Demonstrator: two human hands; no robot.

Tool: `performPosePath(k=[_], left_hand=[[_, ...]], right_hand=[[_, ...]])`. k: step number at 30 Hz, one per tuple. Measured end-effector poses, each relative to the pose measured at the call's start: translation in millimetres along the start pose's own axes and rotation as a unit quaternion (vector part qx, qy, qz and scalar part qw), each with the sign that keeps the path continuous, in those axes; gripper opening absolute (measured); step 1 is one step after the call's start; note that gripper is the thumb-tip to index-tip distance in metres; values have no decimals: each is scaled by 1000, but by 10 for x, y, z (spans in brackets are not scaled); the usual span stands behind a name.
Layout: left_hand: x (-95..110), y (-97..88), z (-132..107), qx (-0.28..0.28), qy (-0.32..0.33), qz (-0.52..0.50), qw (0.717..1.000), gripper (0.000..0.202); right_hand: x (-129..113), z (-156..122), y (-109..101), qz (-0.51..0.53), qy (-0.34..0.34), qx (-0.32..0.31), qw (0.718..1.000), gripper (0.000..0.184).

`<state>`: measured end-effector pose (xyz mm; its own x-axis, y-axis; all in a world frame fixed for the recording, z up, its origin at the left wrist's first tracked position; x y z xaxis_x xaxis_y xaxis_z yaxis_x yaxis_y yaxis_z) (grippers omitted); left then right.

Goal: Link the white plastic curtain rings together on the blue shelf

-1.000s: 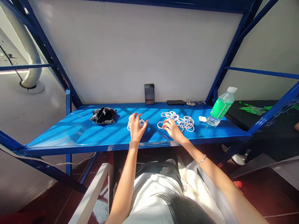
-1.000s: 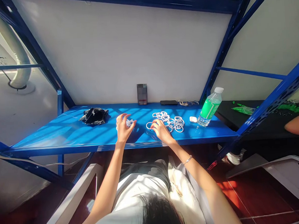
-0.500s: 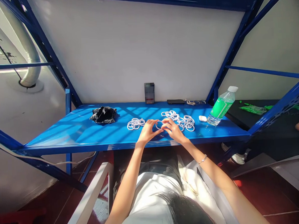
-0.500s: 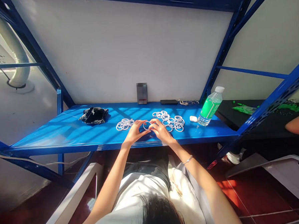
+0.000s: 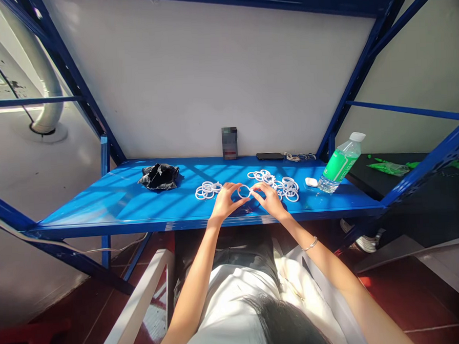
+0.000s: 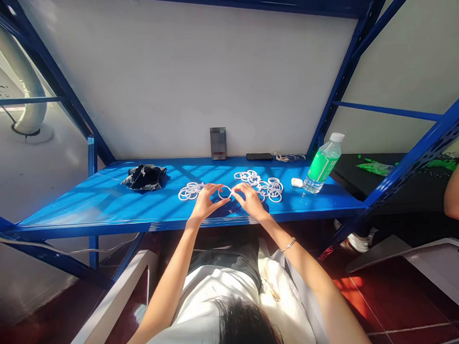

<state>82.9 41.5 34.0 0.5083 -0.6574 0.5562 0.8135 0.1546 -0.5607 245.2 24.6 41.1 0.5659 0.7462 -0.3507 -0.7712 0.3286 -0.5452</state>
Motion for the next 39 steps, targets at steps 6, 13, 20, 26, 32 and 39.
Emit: performPosePath(k=[6, 13, 20, 26, 32, 39], left_hand=[[28, 6, -5, 9, -2, 6, 1000, 39], [20, 33, -8, 3, 8, 31, 999, 38], [9, 36, -7, 0, 13, 24, 1000, 37], [16, 40, -5, -8, 14, 26, 1000, 38], [46, 29, 0, -15, 8, 25, 1000, 37], [39, 29, 0, -17, 2, 27, 999, 37]], right_hand=[[9, -27, 2, -20, -4, 11, 1000, 15], [40, -52, 18, -38, 5, 5, 999, 17], [17, -40, 14, -37, 1, -6, 999, 18], [7, -37, 15, -39, -7, -6, 999, 17], [26, -39, 26, -42, -2, -6, 999, 18], [28, -39, 26, -46, 7, -10, 999, 18]])
Point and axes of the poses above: each hand's wrist, its own z-axis towards the middle knuckle, its own y-axis out of the palm, x = y × z, the point moved 6 cm from there along z, towards the middle knuckle, and after that the axes turned 4 degrees about -y, right-handed, at the moved point
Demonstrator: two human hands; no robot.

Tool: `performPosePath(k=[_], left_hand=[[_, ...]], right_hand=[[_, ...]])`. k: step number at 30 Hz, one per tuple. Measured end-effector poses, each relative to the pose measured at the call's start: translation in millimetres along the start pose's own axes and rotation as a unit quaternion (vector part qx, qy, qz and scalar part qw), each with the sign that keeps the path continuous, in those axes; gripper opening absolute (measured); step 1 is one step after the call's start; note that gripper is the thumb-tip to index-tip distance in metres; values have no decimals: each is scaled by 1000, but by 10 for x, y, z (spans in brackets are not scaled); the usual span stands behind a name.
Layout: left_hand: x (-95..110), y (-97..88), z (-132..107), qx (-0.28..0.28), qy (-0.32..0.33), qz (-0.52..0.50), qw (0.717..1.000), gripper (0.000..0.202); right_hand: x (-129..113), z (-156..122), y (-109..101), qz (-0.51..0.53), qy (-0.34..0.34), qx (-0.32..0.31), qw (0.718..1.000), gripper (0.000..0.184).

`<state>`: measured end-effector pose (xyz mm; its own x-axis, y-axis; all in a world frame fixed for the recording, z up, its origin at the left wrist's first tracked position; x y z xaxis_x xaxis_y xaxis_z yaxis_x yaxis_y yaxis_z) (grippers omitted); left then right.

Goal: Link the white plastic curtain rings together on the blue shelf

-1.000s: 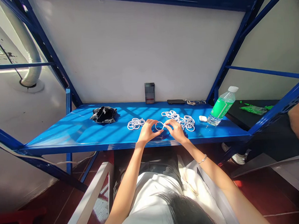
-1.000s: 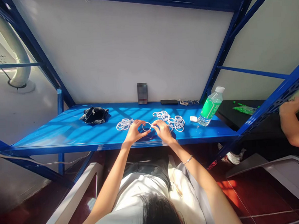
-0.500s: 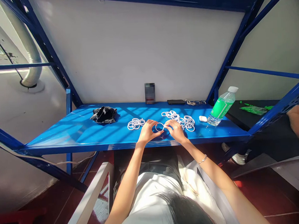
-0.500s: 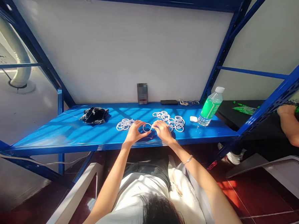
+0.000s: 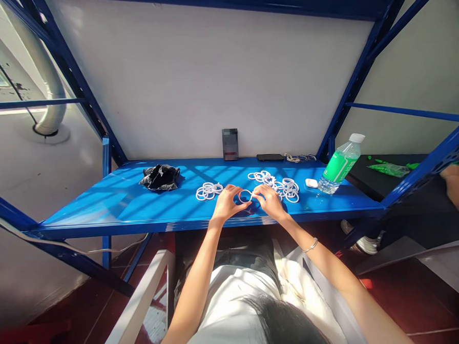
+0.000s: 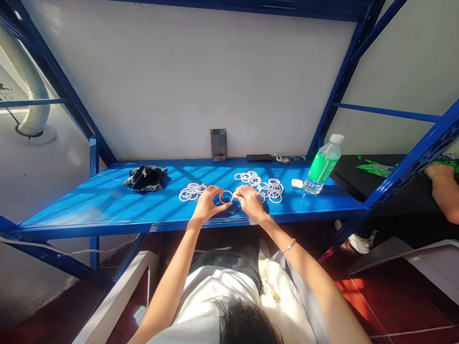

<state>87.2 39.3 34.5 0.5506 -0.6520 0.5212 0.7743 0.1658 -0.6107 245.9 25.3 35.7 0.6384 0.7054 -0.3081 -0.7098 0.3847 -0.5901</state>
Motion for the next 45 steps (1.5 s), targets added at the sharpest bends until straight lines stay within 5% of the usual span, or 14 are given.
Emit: performPosePath(k=[11, 15, 19, 22, 31, 39, 45], left_hand=[[1, -8, 3, 11, -20, 21, 1000, 33], [-74, -193, -20, 126, -59, 58, 988, 34], [-305, -391, -104, 227, -174, 99, 953, 34], [-484, -405, -158, 235, -240, 90, 937, 33], [-557, -324, -187, 237, -270, 153, 921, 33], [-315, -361, -119, 214, -174, 176, 945, 30], [-191, -201, -66, 177, -89, 56, 979, 17]], right_hand=[[-9, 8, -14, -4, 11, 6, 1000, 18], [55, -10, -57, -78, 37, 42, 995, 21], [208, -85, -3, -166, 93, 37, 981, 21], [281, -136, 60, -182, 106, 17, 977, 20], [274, -117, 95, -179, 104, -49, 977, 35], [172, -47, 97, -91, 55, -62, 992, 44], [-81, -19, 51, -13, -48, -40, 998, 44]])
Point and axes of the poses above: each hand's wrist, its own z-axis towards the middle knuckle, its own y-axis out of the palm, x = y × z, the point moved 6 cm from there along z, towards the middle knuckle, and after that the axes turned 4 degrees about -y, right-handed, at the moved point
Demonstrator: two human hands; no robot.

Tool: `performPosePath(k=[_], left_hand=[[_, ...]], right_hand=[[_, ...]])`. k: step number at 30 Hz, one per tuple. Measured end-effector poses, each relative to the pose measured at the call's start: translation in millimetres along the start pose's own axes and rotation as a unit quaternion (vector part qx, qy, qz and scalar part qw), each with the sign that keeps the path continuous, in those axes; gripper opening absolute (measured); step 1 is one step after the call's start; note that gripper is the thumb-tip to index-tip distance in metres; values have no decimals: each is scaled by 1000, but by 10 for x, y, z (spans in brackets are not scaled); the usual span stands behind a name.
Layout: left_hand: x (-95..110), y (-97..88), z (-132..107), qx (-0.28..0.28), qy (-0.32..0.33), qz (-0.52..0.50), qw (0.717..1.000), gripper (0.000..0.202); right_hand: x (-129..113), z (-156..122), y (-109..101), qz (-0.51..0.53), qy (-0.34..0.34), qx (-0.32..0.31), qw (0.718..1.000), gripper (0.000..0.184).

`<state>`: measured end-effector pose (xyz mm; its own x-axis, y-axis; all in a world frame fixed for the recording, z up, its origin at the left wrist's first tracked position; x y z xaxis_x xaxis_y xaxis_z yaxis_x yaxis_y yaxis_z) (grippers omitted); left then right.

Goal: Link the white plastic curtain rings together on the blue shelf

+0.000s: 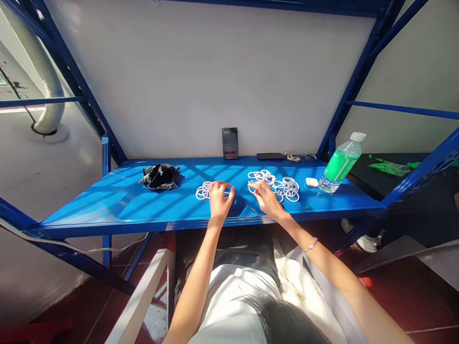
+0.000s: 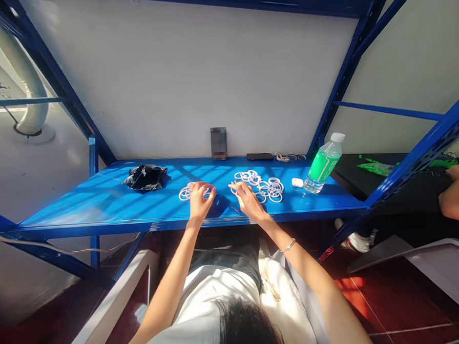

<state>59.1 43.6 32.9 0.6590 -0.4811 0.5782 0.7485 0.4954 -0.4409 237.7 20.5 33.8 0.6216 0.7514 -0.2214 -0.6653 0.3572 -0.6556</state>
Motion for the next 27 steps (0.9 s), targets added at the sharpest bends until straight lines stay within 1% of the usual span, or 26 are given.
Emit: performPosePath(k=[3, 6, 9, 11, 14, 17, 19, 21, 23, 27], left_hand=[[74, 151, -49, -41, 17, -43, 998, 19], [147, 297, -107, -82, 31, -55, 995, 19], [194, 387, -145, -109, 46, -70, 990, 20], [192, 406, -145, -118, 42, -89, 988, 23], [160, 397, -121, -131, 8, -128, 983, 31], [145, 370, -99, -140, -23, -159, 977, 37], [151, 356, -95, -143, -31, -167, 975, 40], [170, 362, -107, -158, -28, -174, 972, 42], [204, 383, -129, -185, -11, -179, 966, 42], [278, 420, -176, -241, 42, -164, 956, 43]], right_hand=[[-72, -16, 2, -9, -51, 9, 999, 42], [-120, -32, 25, -19, -95, 2, 995, 41], [-165, -31, 26, -26, -122, 1, 992, 40], [-188, -24, 10, -28, -124, 3, 992, 39], [-204, -17, -40, -34, -108, 21, 993, 36], [-193, -20, -118, -26, -86, 65, 994, 36], [-163, -22, -158, -15, -65, 92, 994, 36], [-135, -19, -172, -6, -49, 102, 994, 38], [-133, -8, -165, -4, -52, 99, 994, 39], [-180, 9, -99, -7, -104, 60, 993, 39]])
Point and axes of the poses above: each hand's wrist, its own z-axis towards the middle knuckle, its own y-axis out of the palm, x = y × z, the point moved 6 cm from there along z, towards the middle knuckle, and after that the axes turned 4 degrees about -y, right-handed, at the moved point
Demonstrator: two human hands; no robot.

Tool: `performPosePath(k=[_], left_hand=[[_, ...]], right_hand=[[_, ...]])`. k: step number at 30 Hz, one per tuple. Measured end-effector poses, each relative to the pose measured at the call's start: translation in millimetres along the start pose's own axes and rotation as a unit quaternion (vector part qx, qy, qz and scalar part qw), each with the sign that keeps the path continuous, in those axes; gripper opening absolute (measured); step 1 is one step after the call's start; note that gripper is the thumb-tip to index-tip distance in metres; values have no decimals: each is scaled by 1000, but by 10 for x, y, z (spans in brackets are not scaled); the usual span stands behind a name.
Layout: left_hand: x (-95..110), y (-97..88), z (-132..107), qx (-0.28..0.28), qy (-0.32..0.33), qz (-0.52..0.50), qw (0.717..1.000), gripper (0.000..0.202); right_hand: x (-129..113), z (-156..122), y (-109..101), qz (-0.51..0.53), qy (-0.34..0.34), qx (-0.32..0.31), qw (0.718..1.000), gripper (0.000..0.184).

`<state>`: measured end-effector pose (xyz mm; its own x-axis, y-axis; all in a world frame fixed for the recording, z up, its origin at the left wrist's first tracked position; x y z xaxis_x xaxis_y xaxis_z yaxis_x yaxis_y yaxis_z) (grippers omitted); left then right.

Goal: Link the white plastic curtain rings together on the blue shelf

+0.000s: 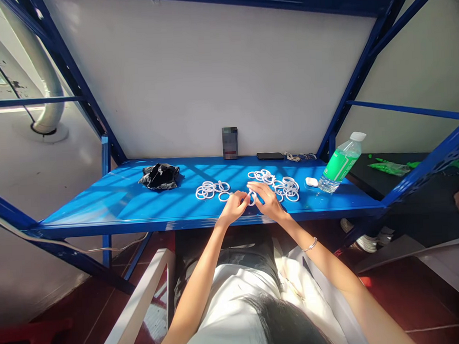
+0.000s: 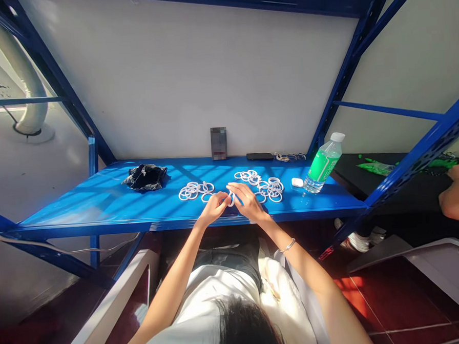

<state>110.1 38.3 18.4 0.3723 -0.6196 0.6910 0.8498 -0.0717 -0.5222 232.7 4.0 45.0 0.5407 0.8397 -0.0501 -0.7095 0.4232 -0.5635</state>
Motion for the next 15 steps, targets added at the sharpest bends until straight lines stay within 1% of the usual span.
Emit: performPosePath(k=[2, 5, 8, 11, 13, 15], left_hand=[[13, 15, -4, -22, 4, 6, 1000, 44], [22, 16, -7, -37, -7, -6, 999, 46], [44, 0, -11, -27, -16, -26, 999, 46], [86, -17, -18, -17, -20, -68, 997, 40], [118, -28, -23, -13, -18, -92, 996, 37], [147, -42, -27, -11, -9, -91, 996, 37]], right_hand=[[4, -6, 33, 4, -9, -16, 1000, 37], [60, -27, 48, 5, 16, -13, 1000, 33], [103, -42, 50, 5, 35, -5, 999, 32], [130, -45, 50, -4, 50, -1, 999, 33], [150, -45, 56, -13, 66, -5, 998, 34], [164, -46, 61, -16, 80, -10, 997, 34]])
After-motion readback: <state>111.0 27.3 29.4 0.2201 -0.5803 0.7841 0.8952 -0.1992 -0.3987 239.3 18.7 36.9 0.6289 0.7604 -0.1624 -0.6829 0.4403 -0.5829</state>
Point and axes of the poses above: each hand's wrist, its own z-axis towards the middle knuckle, its own y-axis out of the palm, x = y × z, the point moved 6 cm from there along z, towards the middle knuckle, and after that the axes turned 4 degrees about -y, right-handed, at the moved point
